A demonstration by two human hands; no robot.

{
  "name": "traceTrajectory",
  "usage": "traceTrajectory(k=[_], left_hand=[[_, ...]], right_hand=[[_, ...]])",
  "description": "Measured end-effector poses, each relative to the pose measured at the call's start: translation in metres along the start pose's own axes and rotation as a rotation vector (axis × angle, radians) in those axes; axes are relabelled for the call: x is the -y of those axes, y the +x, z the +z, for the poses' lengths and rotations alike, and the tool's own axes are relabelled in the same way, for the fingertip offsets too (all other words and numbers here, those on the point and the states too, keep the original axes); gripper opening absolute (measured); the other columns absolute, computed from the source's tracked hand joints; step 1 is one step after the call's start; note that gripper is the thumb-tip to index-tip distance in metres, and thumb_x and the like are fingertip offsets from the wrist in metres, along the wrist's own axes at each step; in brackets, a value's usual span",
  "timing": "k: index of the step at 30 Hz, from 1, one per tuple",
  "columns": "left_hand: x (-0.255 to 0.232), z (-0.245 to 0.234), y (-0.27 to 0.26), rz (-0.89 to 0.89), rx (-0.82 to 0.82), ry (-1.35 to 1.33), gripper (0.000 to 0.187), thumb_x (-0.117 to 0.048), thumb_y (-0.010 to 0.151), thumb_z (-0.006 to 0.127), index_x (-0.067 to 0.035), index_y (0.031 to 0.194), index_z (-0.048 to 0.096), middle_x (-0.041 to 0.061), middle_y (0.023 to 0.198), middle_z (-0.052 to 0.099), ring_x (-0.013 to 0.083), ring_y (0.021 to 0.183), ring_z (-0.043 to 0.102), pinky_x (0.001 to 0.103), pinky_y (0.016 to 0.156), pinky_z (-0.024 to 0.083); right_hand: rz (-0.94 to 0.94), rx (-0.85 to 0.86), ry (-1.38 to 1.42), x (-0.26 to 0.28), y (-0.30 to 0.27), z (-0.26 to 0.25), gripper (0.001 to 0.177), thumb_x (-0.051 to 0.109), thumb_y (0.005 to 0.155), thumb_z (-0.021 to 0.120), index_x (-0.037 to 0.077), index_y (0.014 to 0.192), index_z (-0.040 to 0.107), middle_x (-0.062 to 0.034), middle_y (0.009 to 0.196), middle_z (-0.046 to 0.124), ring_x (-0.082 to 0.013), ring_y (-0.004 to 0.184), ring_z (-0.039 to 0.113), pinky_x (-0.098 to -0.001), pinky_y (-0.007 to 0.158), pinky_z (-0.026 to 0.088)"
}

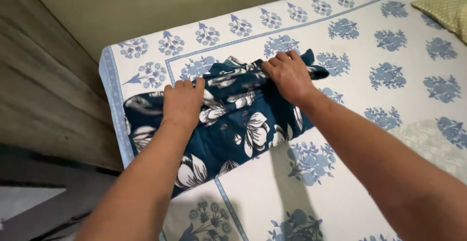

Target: The person folds a light blue and white patterned sheet, a dark blue floral sheet, and a white lace cloth on a bed. They then pick up a yellow pillow and place it on a chair, and finally fold the bedsheet covering the mattress.

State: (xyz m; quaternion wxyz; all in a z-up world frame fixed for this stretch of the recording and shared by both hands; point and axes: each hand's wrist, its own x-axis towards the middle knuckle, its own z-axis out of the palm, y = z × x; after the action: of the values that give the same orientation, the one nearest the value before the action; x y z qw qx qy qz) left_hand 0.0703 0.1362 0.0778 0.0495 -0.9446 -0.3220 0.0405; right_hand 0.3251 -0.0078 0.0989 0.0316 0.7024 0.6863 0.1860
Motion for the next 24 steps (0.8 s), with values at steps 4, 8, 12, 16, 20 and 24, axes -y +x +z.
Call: traceTrajectory(k=[4, 8, 12, 16, 20, 24], left_hand=[[0.006, 0.063, -0.001, 0.001, -0.234, 0.036, 0.053, -0.012, 0.096, 0.064, -0.012, 0.148, 0.052, 0.013, 0.131, 0.067, 0.0309, 0.124, 0.061, 0.053, 0.101, 0.047], [0.004, 0.057, -0.035, -0.056, -0.101, 0.023, 0.062, -0.034, 0.097, 0.053, -0.018, 0.154, 0.037, 0.015, 0.164, 0.024, 0.0299, 0.152, 0.021, 0.064, 0.118, 0.012], [0.002, 0.032, -0.067, -0.232, 0.178, -0.073, 0.072, -0.055, 0.099, 0.039, -0.023, 0.161, 0.018, 0.015, 0.17, -0.01, 0.0308, 0.156, -0.012, 0.067, 0.117, -0.007], [0.003, 0.049, -0.079, -0.297, 0.211, -0.017, 0.076, -0.061, 0.098, 0.032, -0.027, 0.162, 0.01, 0.014, 0.169, -0.016, 0.0354, 0.154, -0.016, 0.069, 0.114, -0.008], [0.009, 0.073, -0.083, -0.428, 0.153, -0.079, 0.077, -0.064, 0.098, 0.028, -0.028, 0.163, 0.007, 0.019, 0.168, -0.018, 0.0431, 0.152, -0.016, 0.075, 0.11, -0.005], [0.013, 0.089, -0.081, -0.619, 0.188, -0.305, 0.083, -0.07, 0.094, 0.032, -0.033, 0.163, 0.005, 0.022, 0.166, -0.019, 0.0475, 0.152, -0.016, 0.079, 0.109, -0.004]], right_hand=[[0.122, -0.106, 0.001, 0.019, -0.005, 0.025, 0.035, 0.003, 0.091, 0.066, 0.011, 0.125, 0.064, -0.0084, 0.124, 0.066, -0.0259, 0.128, 0.057, -0.0411, 0.109, 0.041], [0.299, 0.004, 0.125, 0.028, -0.027, 0.037, 0.066, 0.029, 0.083, 0.072, 0.008, 0.142, 0.05, -0.02, 0.157, 0.037, -0.0336, 0.147, 0.031, -0.0502, 0.115, 0.029], [0.399, 0.08, 0.155, 0.02, -0.058, 0.05, 0.06, 0.035, 0.092, 0.068, 0.015, 0.145, 0.049, -0.0226, 0.164, 0.027, -0.0358, 0.153, 0.021, -0.0588, 0.117, 0.027], [0.512, 0.121, 0.155, 0.01, -0.076, 0.05, 0.058, 0.038, 0.097, 0.062, 0.022, 0.15, 0.046, -0.0219, 0.167, 0.023, -0.0372, 0.157, 0.016, -0.0628, 0.118, 0.027], [0.762, 0.317, 0.304, 0.009, -0.085, 0.05, 0.069, 0.052, 0.097, 0.057, 0.025, 0.157, 0.034, -0.0237, 0.168, 0.008, -0.0435, 0.155, 0.0, -0.0702, 0.116, 0.017], [1.026, 0.471, 0.401, 0.009, -0.095, 0.068, 0.088, 0.063, 0.091, 0.061, 0.028, 0.162, 0.021, -0.0242, 0.17, 0.0, -0.0499, 0.155, -0.005, -0.0757, 0.115, 0.017]])
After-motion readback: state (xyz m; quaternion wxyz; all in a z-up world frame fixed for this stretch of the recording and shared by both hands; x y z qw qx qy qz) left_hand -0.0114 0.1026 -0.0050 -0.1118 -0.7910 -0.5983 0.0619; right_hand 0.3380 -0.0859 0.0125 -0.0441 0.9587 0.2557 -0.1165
